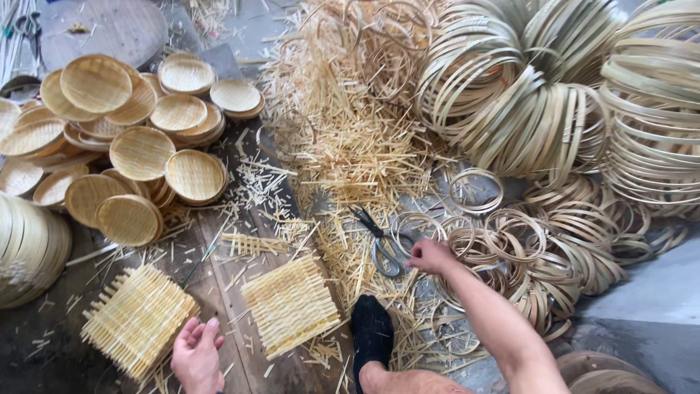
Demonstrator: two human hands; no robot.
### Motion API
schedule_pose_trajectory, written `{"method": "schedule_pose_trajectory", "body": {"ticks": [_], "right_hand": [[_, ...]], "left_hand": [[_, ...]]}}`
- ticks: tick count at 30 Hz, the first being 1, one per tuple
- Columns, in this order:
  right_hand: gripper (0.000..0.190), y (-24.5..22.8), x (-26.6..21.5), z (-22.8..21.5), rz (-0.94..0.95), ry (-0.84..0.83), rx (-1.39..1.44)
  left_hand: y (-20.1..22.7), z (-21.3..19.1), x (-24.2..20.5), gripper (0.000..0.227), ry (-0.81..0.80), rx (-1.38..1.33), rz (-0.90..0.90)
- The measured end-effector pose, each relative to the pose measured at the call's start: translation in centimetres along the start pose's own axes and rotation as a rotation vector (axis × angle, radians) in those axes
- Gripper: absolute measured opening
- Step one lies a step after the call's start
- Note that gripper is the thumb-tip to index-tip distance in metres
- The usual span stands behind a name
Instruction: The person constructs a bamboo container by assembling woven components, fitting a circular base into a cylindrical frame, and using scissors to trim excess strips.
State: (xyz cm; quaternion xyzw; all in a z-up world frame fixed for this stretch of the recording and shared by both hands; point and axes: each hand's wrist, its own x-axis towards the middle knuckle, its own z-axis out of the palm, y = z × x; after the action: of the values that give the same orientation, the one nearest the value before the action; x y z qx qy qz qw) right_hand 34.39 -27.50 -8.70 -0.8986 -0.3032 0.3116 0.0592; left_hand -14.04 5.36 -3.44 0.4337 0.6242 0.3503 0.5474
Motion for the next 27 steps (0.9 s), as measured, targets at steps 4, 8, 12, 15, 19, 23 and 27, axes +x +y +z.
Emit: {"method": "schedule_pose_trajectory", "body": {"ticks": [4, 8, 12, 15, 19, 23, 27], "right_hand": [[0.014, -1.4, -1.5, 0.7, -0.14, 0.16, -0.243], [0.02, -2.0, -2.7, -1.3, 0.046, 0.145, -0.078], [0.012, -2.5, -3.1, -3.2, 0.101, 0.105, -0.039], [0.014, -2.9, -3.0, -3.6, 0.126, 0.047, -0.023], [0.018, -2.8, -2.3, -3.4, 0.147, -0.056, 0.103], [0.012, -2.1, -1.2, -2.9, 0.231, -0.075, 0.273], [0.008, -1.5, -0.2, -1.2, 0.318, 0.136, 0.199]], "left_hand": [[-2.1, -0.5, 1.9, 0.057, 0.022, 0.009, -0.008], [-3.2, -0.6, 3.5, 0.058, 0.028, 0.051, 0.003], [-3.7, -0.2, 4.1, 0.059, -0.009, 0.042, 0.011], [-3.7, 0.2, 3.9, 0.059, -0.042, 0.04, -0.019], [-3.1, 0.2, 3.9, 0.06, -0.051, 0.046, -0.01], [-2.5, 0.3, 4.1, 0.06, -0.013, 0.051, -0.015], [-2.6, 0.5, 4.1, 0.06, -0.002, 0.04, -0.009]]}}
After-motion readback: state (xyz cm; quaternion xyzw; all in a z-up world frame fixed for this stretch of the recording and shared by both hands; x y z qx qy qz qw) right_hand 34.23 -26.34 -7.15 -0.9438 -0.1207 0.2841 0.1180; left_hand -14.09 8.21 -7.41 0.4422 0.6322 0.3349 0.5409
